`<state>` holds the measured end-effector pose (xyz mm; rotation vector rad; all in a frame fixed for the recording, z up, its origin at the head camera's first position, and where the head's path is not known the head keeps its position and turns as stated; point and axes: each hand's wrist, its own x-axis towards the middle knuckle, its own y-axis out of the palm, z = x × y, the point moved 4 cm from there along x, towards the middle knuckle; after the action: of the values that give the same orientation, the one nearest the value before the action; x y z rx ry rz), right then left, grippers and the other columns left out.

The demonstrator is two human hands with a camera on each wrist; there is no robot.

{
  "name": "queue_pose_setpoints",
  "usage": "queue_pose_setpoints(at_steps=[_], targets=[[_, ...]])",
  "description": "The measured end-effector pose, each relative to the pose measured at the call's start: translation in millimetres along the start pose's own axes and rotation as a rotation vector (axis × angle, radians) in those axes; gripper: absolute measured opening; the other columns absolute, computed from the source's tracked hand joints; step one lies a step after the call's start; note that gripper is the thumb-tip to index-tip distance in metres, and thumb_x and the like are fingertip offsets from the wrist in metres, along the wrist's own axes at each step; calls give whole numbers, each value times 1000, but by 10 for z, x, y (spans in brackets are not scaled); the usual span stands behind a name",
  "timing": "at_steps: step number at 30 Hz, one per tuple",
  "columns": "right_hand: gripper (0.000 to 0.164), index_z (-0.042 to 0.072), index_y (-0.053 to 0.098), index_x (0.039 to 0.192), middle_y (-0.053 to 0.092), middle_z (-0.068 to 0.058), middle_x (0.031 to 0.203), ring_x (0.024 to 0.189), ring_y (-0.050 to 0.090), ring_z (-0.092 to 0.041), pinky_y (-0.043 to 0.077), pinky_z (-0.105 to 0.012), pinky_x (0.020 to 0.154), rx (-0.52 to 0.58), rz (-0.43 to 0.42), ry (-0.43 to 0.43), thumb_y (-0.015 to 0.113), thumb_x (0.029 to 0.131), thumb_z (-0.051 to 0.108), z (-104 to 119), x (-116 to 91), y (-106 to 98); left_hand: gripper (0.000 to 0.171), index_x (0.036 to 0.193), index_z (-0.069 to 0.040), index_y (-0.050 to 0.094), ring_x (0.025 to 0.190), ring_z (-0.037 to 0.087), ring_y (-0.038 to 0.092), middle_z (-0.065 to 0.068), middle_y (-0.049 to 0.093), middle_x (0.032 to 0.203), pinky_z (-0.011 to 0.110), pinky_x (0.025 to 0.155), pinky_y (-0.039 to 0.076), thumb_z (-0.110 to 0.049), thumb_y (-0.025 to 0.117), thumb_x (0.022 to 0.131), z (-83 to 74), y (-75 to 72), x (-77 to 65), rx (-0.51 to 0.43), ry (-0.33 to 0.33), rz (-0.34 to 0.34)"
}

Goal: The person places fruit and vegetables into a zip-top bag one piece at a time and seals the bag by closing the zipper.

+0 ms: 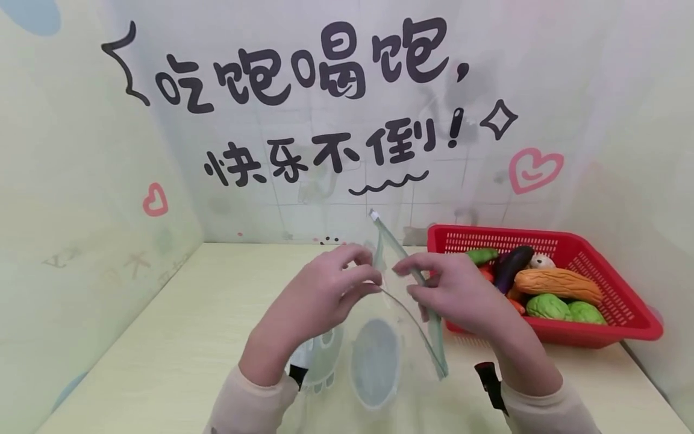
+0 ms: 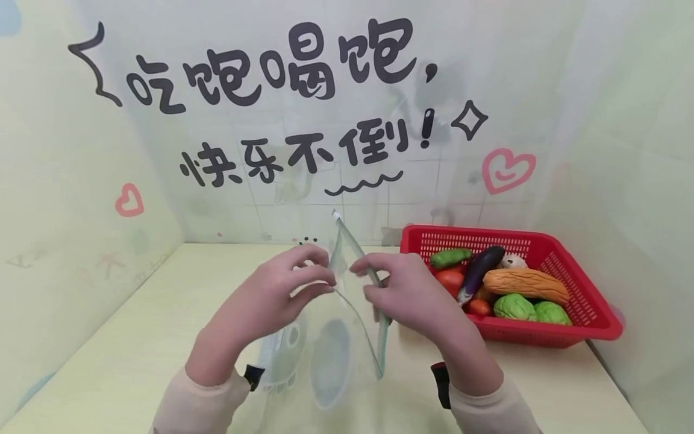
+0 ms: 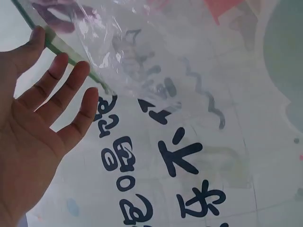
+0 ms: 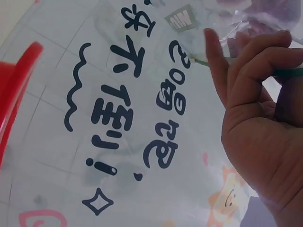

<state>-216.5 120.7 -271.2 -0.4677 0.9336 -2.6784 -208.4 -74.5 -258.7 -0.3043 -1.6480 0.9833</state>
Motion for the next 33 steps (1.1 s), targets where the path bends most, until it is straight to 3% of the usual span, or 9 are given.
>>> queue_pose_setpoints(at_steps=[3,5,8,12,19,24,28,33], targets=[[33,21,67,115,65,-7,90,52,60,-18,52,-28,46,-33,-51,56,67,86,6,-57,-15,-130,7,96,-13,67,100,10,57,0,62,110,26,92,49,-13,69,89,139,-123,-103,-11,-80,41],[33,20,67,115,61,-9,108,58,62,-21,54,-28,48,-47,-107,69,68,85,6,-111,-24,-247,9,96,-11,66,107,12,58,2,64,113,29,96,48,-7,68,88,225,-234,-173,-24,-119,31],[30,18,70,111,51,-8,132,91,64,-26,58,-31,57,-79,-181,73,71,83,8,-162,-57,-424,16,94,-8,65,107,14,60,2,68,105,28,90,51,3,70,84,300,-410,-261,-52,-143,-25],[27,17,73,110,56,-5,130,110,55,-28,57,-28,60,-117,-214,46,69,85,9,-151,-103,-536,19,94,-8,65,98,11,61,-3,67,95,28,83,52,6,70,82,310,-483,-283,-80,-130,-54],[30,17,69,118,59,-3,128,91,67,-16,57,-23,63,-99,-220,-80,69,89,16,-76,-147,-508,14,97,-6,69,101,11,60,-1,65,98,23,93,48,2,67,86,234,-353,-194,-143,-59,-28],[28,17,69,117,58,-1,129,73,64,-16,56,-24,55,-110,-273,-103,68,89,13,-72,-161,-528,8,87,-13,65,105,10,58,-6,63,96,23,95,47,-12,73,84,224,-283,-195,-145,-64,-33],[23,17,71,113,58,2,128,75,61,-13,54,-24,51,-103,-326,-84,65,92,14,-76,-168,-559,8,84,-14,67,103,10,60,-6,64,94,28,98,45,-12,74,83,252,-228,-194,-162,-67,-38],[23,17,70,116,55,2,131,82,64,-11,57,-23,60,-57,-318,-80,62,95,22,-60,-178,-567,5,87,-12,70,93,6,61,-6,66,91,31,98,46,-10,73,84,303,-158,-198,-208,-77,-6]])
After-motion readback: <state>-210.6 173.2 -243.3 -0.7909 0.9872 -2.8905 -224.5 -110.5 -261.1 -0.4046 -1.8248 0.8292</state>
